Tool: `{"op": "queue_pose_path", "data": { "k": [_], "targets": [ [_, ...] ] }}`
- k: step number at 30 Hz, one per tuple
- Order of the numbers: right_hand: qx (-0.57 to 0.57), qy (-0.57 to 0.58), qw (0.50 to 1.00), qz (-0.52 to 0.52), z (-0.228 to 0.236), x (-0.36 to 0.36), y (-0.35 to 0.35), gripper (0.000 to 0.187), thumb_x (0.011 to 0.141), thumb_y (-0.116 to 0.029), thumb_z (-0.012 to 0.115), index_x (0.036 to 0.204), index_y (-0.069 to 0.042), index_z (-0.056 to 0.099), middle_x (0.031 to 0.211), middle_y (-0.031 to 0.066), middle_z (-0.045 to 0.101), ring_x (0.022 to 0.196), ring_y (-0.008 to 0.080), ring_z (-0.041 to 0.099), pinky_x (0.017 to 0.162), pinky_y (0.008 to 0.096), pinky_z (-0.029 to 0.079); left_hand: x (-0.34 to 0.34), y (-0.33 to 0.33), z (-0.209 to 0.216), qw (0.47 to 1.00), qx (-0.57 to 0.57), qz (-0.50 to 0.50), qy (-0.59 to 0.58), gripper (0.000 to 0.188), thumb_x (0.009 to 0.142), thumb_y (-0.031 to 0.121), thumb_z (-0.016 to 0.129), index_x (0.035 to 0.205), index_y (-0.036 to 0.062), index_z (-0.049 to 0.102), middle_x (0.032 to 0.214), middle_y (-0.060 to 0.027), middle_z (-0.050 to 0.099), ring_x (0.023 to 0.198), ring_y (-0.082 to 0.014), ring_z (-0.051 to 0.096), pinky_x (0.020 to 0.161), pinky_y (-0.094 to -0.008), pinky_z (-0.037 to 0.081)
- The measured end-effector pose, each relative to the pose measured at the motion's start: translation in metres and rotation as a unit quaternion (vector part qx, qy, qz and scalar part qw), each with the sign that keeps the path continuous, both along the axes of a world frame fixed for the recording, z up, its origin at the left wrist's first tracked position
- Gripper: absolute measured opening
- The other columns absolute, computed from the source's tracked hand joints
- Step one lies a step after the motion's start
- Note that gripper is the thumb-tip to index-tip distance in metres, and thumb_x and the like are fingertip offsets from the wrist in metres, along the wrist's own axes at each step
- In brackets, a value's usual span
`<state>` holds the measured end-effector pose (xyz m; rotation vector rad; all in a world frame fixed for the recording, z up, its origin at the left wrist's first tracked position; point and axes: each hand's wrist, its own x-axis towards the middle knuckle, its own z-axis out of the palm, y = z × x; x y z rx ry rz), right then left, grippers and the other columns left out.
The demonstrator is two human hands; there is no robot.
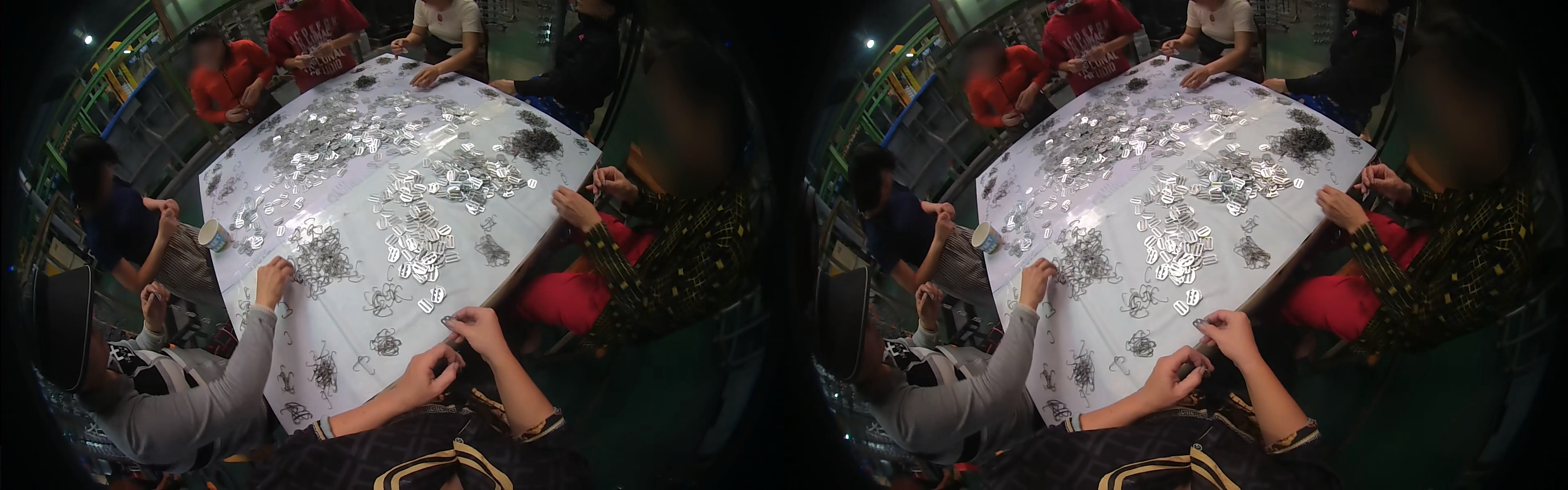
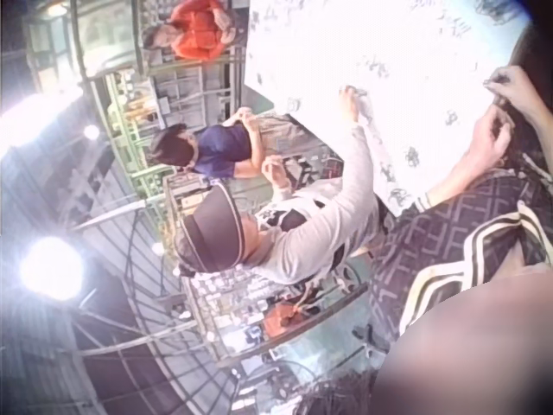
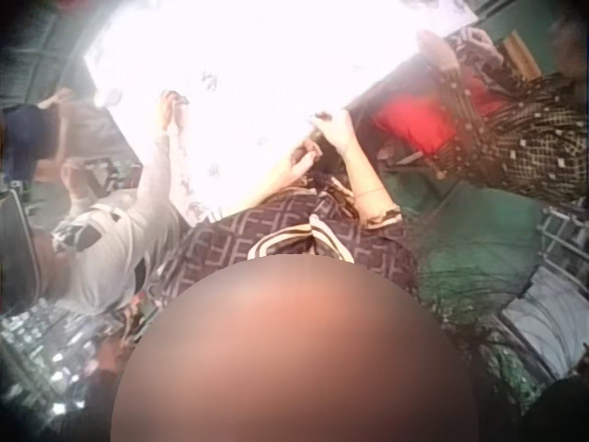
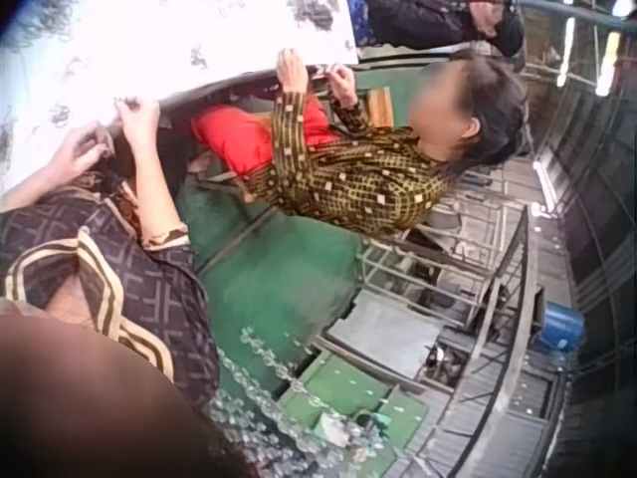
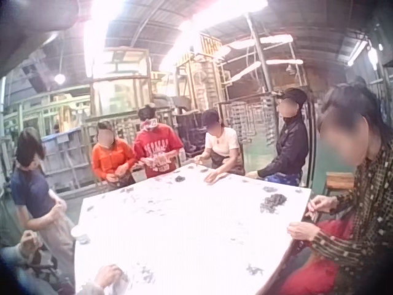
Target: The person sits at a large table with several others and repeatedly picks up small metal tags and wire loops, then threads the loops through the tags to form keychains. The person places the finished keychains onto a nearby hanging rack. The task is repetitive and performed by hand without tools.
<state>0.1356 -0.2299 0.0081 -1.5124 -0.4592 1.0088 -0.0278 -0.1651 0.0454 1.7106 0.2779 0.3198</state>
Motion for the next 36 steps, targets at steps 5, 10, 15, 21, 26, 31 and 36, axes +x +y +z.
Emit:
{"op": "queue_pose_path", "data": {
  "k": [5,10,15,21,26,31,36],
  "targets": [
    [0.041,0.048,0.997,-0.034,0.019,-0.013,-0.034,0.017,0.087,-0.012,0.069,0.091,0.005,0.072,0.067,0.0008,0.06,0.06,0.0074,0.056,0.054,0.0213,0.044,0.005,-0.003,0.0,0.998,0.019,0.054,-0.006,0.008,0.088,0.005,0.059,0.09,-0.0002,0.053,0.083,-0.0089,0.067,0.077,-0.0128,0.062,0.072,-0.0272,0.05],
    [0.076,0.031,0.995,-0.047,0.031,-0.025,-0.052,0.015,0.088,-0.008,0.065,0.093,0.005,0.072,0.067,0.0014,0.059,0.058,0.0064,0.053,0.052,0.021,0.041,0.008,-0.006,-0.009,0.994,0.075,0.077,0.006,0.013,0.085,0.012,0.065,0.09,0.0034,0.057,0.073,-0.0085,0.061,0.055,-0.0143,0.052,0.051,-0.0285,0.043],
    [0.08,-0.103,0.991,-0.044,0.035,-0.033,-0.056,0.014,0.087,-0.003,0.064,0.095,0.005,0.071,0.069,0.0049,0.061,0.058,0.0078,0.056,0.052,0.0222,0.043,0.008,-0.009,-0.006,0.993,0.092,0.076,0.009,0.012,0.084,0.011,0.065,0.09,0.0034,0.057,0.072,-0.009,0.061,0.054,-0.0158,0.054,0.052,-0.0288,0.044],
    [0.084,-0.242,0.965,-0.052,0.048,-0.041,-0.061,0.013,0.084,0.002,0.063,0.094,0.005,0.07,0.072,0.0078,0.064,0.059,0.0108,0.061,0.053,0.0233,0.046,0.006,-0.005,-0.002,0.989,0.122,0.019,0.084,0.012,0.084,0.007,0.066,0.093,0.003,0.059,0.078,-0.008,0.066,0.063,-0.0182,0.061,0.058,-0.029,0.048],
    [0.089,-0.228,0.967,-0.074,0.045,-0.044,-0.071,0.011,0.084,0.004,0.063,0.092,0.006,0.069,0.075,0.0087,0.064,0.06,0.0113,0.062,0.055,0.0229,0.048,0.003,0.033,-0.011,0.978,0.202,0.052,0.018,0.012,0.083,0.007,0.064,0.094,0.0034,0.065,0.086,-0.0113,0.068,0.079,-0.0269,0.065,0.071,-0.034,0.051],
    [0.104,-0.235,0.963,-0.088,0.043,-0.041,-0.08,0.01,0.084,0.004,0.063,0.092,0.007,0.068,0.075,0.0091,0.064,0.06,0.0118,0.062,0.055,0.0229,0.048,-0.015,0.13,-0.029,0.843,0.503,0.159,0.106,0.017,0.079,0.003,0.061,0.094,0.0041,0.068,0.096,-0.0087,0.068,0.091,-0.0257,0.063,0.08,-0.0341,0.051],
    [0.098,-0.235,0.963,-0.086,0.042,-0.043,-0.081,0.01,0.084,0.004,0.063,0.092,0.007,0.068,0.076,0.0091,0.064,0.061,0.0117,0.062,0.055,0.0229,0.048,-0.029,0.166,-0.046,0.796,0.567,0.14,0.16,0.017,0.076,0.003,0.056,0.085,0.0046,0.07,0.096,-0.0072,0.069,0.094,-0.0243,0.061,0.083,-0.034,0.051]
  ]
}}
